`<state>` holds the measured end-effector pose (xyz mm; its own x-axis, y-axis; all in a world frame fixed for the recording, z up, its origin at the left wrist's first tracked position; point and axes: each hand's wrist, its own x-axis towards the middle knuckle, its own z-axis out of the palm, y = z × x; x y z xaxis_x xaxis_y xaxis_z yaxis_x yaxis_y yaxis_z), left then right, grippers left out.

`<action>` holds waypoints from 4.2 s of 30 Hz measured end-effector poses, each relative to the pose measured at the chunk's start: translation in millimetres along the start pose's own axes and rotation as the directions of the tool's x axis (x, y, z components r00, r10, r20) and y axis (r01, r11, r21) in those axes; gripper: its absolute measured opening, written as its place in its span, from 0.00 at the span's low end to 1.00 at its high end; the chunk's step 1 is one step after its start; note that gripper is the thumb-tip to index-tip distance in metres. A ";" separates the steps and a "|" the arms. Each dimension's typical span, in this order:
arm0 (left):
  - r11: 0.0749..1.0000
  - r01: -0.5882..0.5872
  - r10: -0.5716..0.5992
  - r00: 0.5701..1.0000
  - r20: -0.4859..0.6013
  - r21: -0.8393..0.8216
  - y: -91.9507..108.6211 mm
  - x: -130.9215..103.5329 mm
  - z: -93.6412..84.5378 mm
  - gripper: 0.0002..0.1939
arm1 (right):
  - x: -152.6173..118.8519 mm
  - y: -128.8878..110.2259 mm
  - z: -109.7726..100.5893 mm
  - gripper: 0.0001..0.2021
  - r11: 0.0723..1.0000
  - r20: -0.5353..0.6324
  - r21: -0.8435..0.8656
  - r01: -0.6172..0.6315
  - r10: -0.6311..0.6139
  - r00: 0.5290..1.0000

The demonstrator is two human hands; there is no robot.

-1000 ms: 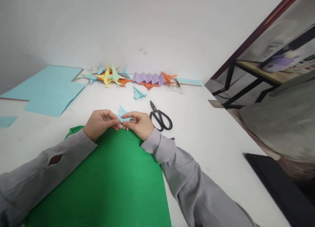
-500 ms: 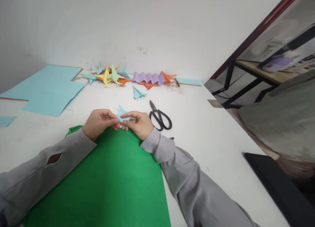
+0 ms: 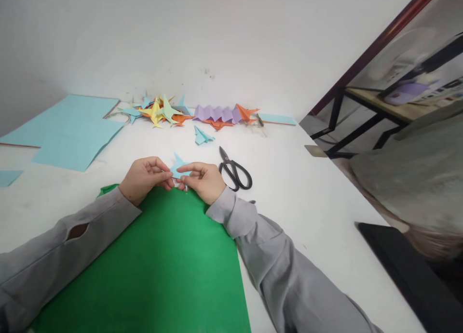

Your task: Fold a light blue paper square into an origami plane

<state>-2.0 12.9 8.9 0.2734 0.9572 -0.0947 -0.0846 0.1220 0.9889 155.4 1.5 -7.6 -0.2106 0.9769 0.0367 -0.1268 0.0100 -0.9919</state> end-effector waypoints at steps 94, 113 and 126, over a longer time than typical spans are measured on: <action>0.998 0.056 -0.057 0.997 0.049 0.018 1.3 -0.3 -0.4 0.21 | -0.9 3.4 -3.9 0.07 0.996 0.042 0.085 0.024 -0.027 0.999; 0.998 0.066 -0.066 0.997 0.049 0.006 2.7 -1.4 -0.5 0.20 | -1.2 3.7 -4.4 0.09 0.998 0.047 0.062 0.026 -0.029 0.998; 0.997 0.073 -0.073 0.994 0.077 0.004 1.2 -0.6 -1.9 0.20 | -1.7 2.9 -2.4 0.10 1.000 0.018 0.003 0.015 -0.015 1.000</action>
<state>-4.1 13.0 9.9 0.3518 0.9227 -0.1576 -0.0606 0.1905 0.9798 157.7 0.4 -10.8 -0.2257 0.9727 0.0539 -0.1325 0.0241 -0.9909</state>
